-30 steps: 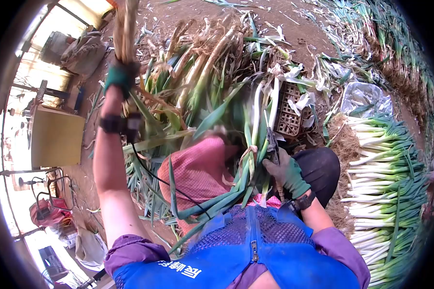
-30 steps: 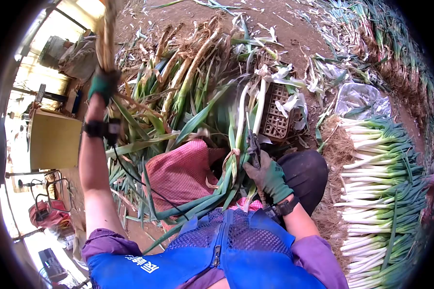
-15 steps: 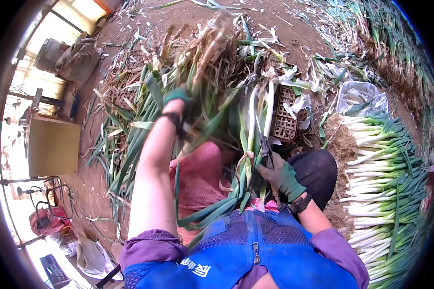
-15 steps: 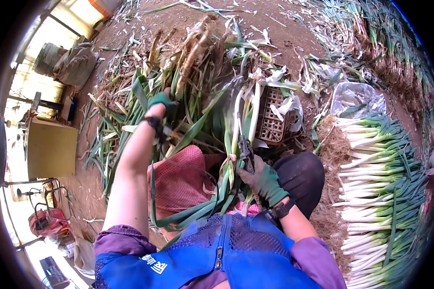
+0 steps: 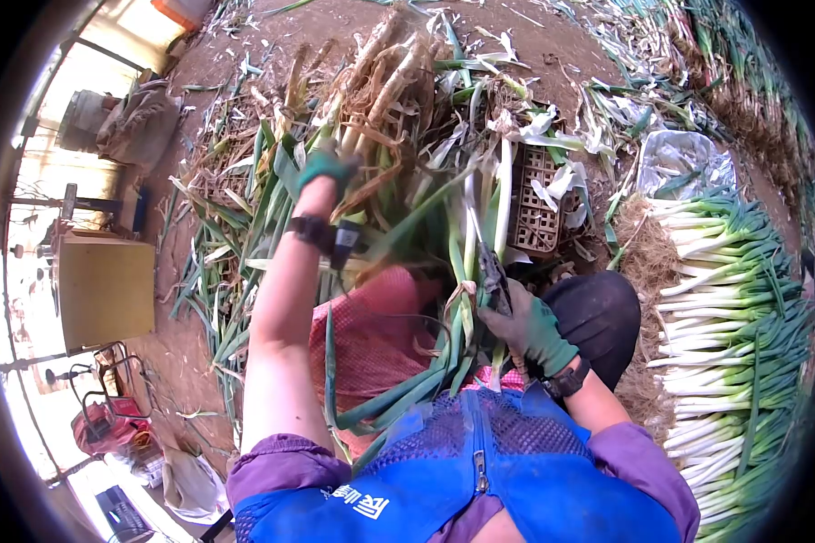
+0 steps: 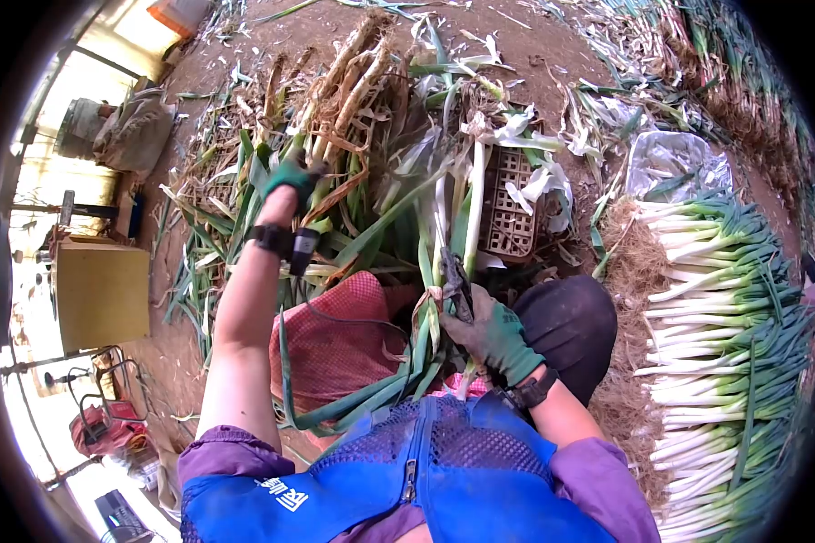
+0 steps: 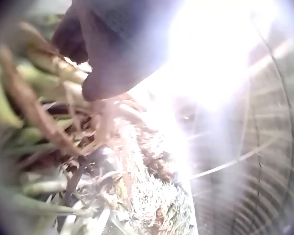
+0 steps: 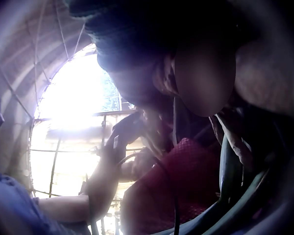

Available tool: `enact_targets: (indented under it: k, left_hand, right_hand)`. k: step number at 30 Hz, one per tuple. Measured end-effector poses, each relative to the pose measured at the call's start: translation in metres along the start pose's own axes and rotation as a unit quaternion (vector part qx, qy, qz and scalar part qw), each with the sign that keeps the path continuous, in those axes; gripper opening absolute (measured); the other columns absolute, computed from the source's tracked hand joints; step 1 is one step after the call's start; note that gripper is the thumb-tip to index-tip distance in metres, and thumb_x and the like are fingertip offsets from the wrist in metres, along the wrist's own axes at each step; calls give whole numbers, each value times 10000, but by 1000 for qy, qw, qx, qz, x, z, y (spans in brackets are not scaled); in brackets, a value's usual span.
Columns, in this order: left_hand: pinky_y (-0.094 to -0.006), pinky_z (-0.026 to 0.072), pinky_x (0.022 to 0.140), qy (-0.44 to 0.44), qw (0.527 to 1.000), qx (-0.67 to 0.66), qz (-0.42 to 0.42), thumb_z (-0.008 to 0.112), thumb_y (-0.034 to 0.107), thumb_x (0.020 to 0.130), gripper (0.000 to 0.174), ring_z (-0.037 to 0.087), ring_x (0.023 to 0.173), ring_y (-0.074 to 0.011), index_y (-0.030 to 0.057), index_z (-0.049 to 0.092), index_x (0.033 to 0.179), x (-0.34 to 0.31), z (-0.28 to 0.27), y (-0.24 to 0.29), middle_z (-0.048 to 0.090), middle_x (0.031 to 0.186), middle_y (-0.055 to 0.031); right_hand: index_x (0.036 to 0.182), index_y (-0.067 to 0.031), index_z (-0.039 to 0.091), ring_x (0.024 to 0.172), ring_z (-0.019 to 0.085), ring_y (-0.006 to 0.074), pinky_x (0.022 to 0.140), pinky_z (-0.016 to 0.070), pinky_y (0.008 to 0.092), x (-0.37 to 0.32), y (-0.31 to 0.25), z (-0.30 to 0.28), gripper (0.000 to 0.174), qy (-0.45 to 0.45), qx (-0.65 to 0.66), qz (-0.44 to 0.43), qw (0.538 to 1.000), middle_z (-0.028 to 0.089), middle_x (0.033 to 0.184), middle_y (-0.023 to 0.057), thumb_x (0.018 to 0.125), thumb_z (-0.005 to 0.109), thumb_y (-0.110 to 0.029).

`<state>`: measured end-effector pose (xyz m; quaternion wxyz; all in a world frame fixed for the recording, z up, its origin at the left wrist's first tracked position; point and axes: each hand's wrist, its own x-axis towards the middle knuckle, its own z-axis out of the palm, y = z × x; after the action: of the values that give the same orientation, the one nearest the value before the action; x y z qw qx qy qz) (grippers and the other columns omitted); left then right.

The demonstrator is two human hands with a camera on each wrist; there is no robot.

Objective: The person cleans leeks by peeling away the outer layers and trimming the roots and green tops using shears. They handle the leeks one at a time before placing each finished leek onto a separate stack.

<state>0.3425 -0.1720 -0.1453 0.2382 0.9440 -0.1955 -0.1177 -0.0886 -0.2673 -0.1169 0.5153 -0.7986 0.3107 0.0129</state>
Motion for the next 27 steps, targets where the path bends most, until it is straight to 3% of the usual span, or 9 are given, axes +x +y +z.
enact_targets:
  k: [2,5,8,11,14,21,24,26,27]
  left_hand:
    - [-449,501,957,-104,987,125,11,703,403,765,555,618,1110,-403,43,619,1179,-32,2,15,629,1215,-247]
    - [-454,524,855,10,992,121,44,695,381,764,454,650,988,-402,42,656,1064,-42,18,3,668,1074,-251]
    - [-430,527,761,13,976,-212,-40,737,272,750,325,675,865,-341,60,689,992,-24,3,-31,708,894,-135]
    - [-373,527,738,66,946,-310,-66,667,220,840,232,664,817,-242,59,687,1005,-32,-89,-56,700,886,-82]
    - [-357,534,771,213,936,-280,-22,630,250,886,291,666,856,-227,30,666,1073,-61,-217,-84,697,936,-86]
    - [-322,550,849,517,850,50,86,543,322,994,436,670,947,-194,-37,618,1231,-185,-517,-35,691,1052,-95]
    - [-320,520,882,453,834,287,128,490,294,1015,402,662,991,-189,8,623,1265,-188,-594,14,694,1107,-91]
    - [-309,495,941,323,854,189,362,494,107,984,278,609,1092,-168,19,617,1217,-206,-541,46,639,1142,-124]
    - [-320,488,888,264,862,228,367,561,341,958,440,652,1004,-225,63,595,1297,-174,-519,59,695,1111,-146]
  right_hand:
    - [1217,-58,577,966,669,371,824,520,432,3,-4,-2,574,-13,8,16,1000,685,1005,209,830,695,-465]
    - [1269,-43,561,999,663,303,874,506,382,1,-13,-7,559,-20,21,41,999,674,1079,180,824,717,-343]
    - [1281,-22,551,1015,659,287,893,498,376,-2,-4,-7,574,-12,13,22,1000,676,1087,178,827,714,-333]
    - [1197,-33,583,964,682,355,831,520,422,-5,3,-6,589,13,36,-23,999,696,994,211,832,720,-474]
    - [1192,-12,583,921,689,278,819,522,386,-15,-6,-13,549,21,105,-67,992,706,983,172,830,746,-391]
    - [1117,-4,614,805,650,194,767,515,351,-16,18,-4,528,15,82,-57,995,684,883,165,840,730,-438]
    - [1066,9,631,773,635,190,740,508,366,-20,13,-3,551,-18,109,-18,994,656,836,178,846,705,-491]
    - [1055,6,639,733,610,164,694,498,347,-27,9,-4,523,-38,140,-8,989,650,812,123,850,702,-471]
    - [1049,4,643,714,597,151,671,492,337,-31,7,-5,509,-45,156,-2,987,647,800,96,852,701,-461]
